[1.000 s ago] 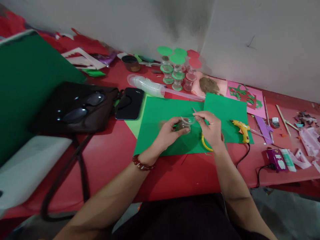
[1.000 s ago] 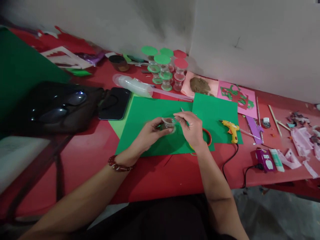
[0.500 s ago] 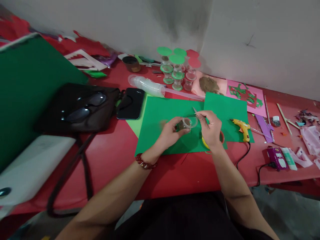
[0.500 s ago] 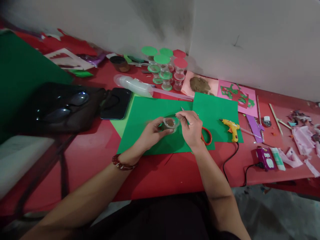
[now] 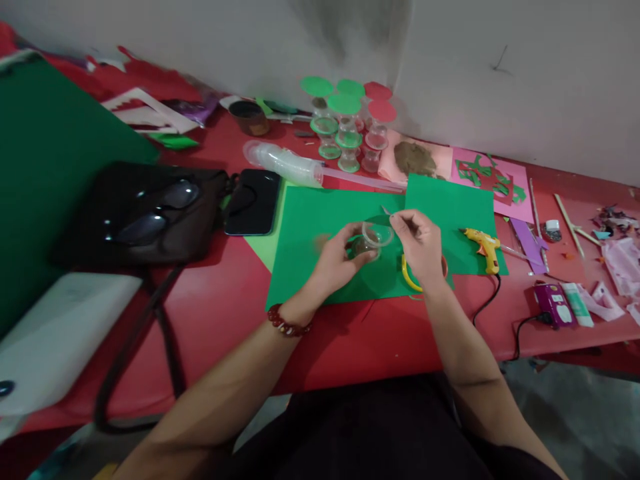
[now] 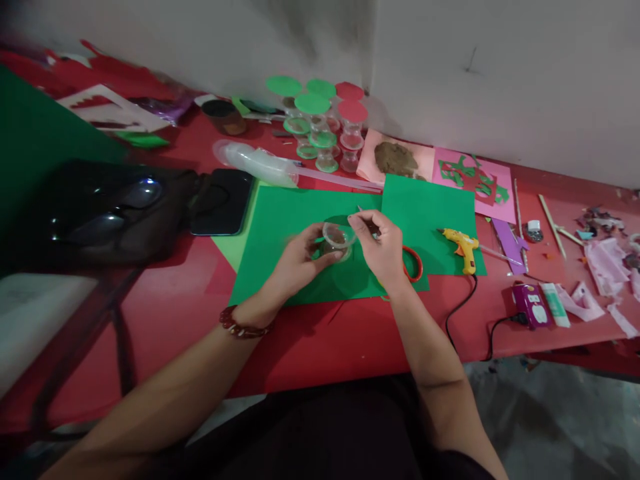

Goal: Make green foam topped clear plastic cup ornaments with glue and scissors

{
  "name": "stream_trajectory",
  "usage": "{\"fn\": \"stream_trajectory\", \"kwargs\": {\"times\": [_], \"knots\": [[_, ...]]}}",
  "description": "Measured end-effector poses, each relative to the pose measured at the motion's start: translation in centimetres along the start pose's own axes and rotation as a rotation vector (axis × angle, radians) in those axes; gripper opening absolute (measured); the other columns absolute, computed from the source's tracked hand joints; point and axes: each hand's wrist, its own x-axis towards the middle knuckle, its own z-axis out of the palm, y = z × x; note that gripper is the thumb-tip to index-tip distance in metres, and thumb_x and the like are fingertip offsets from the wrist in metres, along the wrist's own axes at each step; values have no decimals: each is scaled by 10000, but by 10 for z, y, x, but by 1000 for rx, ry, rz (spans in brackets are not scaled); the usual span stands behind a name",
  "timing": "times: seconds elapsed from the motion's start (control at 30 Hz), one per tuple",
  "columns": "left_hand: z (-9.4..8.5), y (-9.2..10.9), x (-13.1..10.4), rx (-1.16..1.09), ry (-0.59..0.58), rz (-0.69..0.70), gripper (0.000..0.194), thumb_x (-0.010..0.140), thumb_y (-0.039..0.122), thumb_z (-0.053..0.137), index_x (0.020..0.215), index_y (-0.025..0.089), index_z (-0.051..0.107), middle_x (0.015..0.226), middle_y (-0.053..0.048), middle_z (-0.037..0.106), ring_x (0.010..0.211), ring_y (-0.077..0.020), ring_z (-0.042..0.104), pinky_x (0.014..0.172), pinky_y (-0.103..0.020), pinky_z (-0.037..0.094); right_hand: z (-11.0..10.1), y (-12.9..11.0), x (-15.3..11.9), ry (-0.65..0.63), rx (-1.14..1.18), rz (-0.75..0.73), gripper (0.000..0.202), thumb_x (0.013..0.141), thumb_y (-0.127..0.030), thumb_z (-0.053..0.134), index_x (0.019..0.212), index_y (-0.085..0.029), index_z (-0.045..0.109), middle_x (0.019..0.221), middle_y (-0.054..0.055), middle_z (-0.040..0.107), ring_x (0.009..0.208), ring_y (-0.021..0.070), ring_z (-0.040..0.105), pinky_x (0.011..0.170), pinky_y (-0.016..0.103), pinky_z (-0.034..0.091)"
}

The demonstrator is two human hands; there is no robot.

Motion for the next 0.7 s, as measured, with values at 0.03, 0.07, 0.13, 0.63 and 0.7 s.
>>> {"fn": "stream_trajectory", "kwargs": {"times": [0.03, 0.07, 0.13, 0.63, 0.7], "knots": [[1, 0, -1, -24, 15, 11, 603, 802, 269, 815, 1369, 226, 616, 1167, -94, 764, 1083, -255, 719, 988, -432, 567, 0, 0, 0, -11, 5, 3, 308, 931, -509, 693, 831, -218, 709, 779, 2, 714, 739, 145, 640, 699, 276, 516], [1, 1, -2, -36, 26, 28, 704, 800, 262, 822, 1451, 241, 553, 1177, -91, 765, 1107, -255, 721, 1014, -439, 563, -1, 0, 1, -25, 5, 0, 319, 933, -517, 691, 827, -217, 708, 774, 1, 708, 739, 146, 637, 710, 279, 518], [1, 3, -3, -30, 29, 72, 802, 807, 257, 825, 1529, 268, 475, 1175, -82, 767, 1138, -255, 722, 1051, -449, 556, -1, 0, 1, -58, -2, -16, 337, 941, -531, 679, 821, -217, 705, 767, -2, 697, 738, 146, 631, 734, 289, 521], [-1, 14, -8, 226, 124, 157, 585, 846, 309, 792, 1383, 233, 570, 1157, -92, 781, 1058, -258, 741, 1006, -448, 538, 15, -10, -12, 129, -66, -31, 466, 923, -539, 689, 643, -235, 474, 606, -56, 473, 592, 112, 446, 623, 281, 428], [-2, 15, -9, 357, 187, 154, 577, 850, 311, 777, 1384, 234, 573, 1175, -96, 779, 1062, -271, 739, 1017, -466, 505, 19, -13, -15, 97, -61, -38, 446, 922, -506, 690, 624, -231, 506, 605, -48, 492, 596, 115, 451, 631, 288, 428]]}}
